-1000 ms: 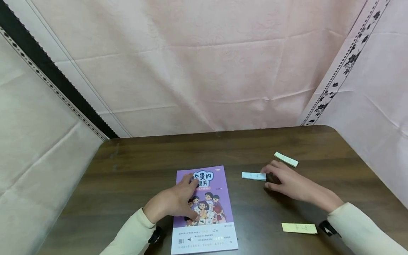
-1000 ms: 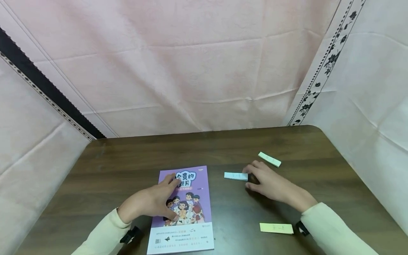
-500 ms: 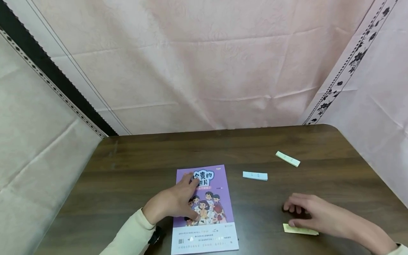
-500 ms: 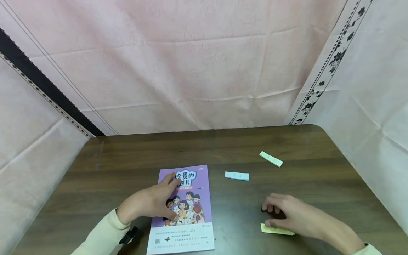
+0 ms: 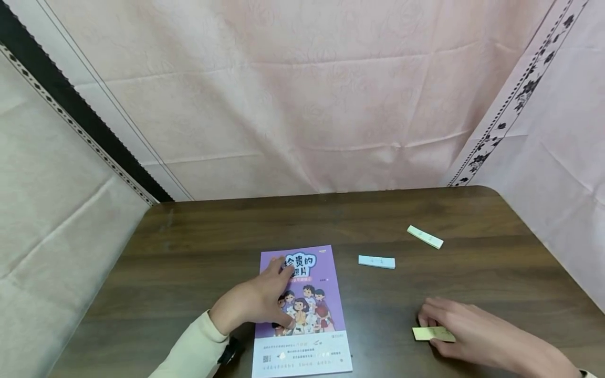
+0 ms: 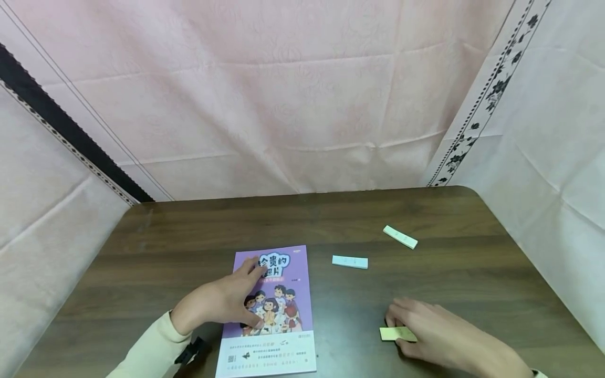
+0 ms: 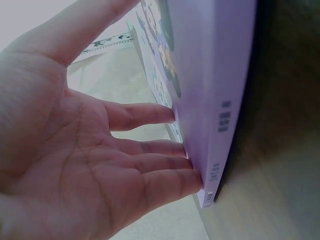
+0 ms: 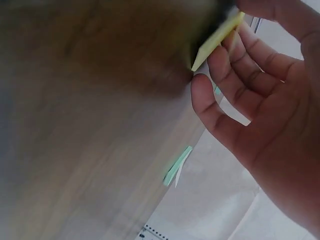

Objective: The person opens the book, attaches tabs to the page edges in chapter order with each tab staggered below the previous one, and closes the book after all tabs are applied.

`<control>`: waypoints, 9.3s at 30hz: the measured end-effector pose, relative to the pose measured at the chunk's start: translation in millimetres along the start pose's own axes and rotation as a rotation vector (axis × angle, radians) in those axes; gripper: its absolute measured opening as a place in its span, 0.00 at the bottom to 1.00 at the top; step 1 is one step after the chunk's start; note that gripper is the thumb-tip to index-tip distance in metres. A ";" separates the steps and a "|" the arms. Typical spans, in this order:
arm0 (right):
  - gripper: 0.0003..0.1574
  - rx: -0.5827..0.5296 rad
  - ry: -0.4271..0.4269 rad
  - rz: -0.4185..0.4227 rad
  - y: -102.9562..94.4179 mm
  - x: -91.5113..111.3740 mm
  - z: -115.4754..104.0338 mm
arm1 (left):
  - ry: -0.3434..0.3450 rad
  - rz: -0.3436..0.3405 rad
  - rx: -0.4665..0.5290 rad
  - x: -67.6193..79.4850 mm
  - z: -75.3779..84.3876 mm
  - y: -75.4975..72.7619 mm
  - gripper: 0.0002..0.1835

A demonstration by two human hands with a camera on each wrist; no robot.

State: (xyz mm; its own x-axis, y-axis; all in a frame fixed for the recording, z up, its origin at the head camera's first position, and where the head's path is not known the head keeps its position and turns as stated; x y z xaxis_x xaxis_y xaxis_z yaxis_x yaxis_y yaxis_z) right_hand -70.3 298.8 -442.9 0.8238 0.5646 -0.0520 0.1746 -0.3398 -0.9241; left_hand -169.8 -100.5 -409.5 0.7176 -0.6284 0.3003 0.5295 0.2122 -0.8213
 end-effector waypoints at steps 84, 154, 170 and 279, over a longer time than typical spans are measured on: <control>0.22 0.023 0.293 0.136 -36.1 -113.0 44.4 | -0.016 0.001 -0.030 -4.4 3.4 -1.1 0.59; 0.28 -0.192 0.183 0.075 19.3 -106.7 -79.3 | -0.073 0.156 0.003 26.8 4.9 23.2 0.51; 0.56 -0.316 0.337 -0.136 37.2 -97.1 -101.8 | -0.072 0.077 -0.091 48.3 33.8 35.2 0.67; 0.60 0.059 0.385 -0.150 -14.1 -246.3 -32.1 | -0.092 -0.016 -0.127 -13.3 12.7 2.3 0.64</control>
State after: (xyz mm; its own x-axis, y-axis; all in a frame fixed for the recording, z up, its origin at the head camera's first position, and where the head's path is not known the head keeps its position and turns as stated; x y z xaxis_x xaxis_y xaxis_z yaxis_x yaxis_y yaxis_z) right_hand -258.3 140.4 -404.9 0.9350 0.2782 0.2201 0.2863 -0.2254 -0.9313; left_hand -172.4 -82.1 -409.2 0.7509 -0.5585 0.3524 0.4842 0.1028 -0.8689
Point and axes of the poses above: each hand's wrist, its own x-axis away from the middle knuckle, its own y-axis out of the palm, z = x × y, the point moved 1 cm from there along -x, towards the middle knuckle, and after that the axes turned 5 degrees about y, right-handed, at the moved point
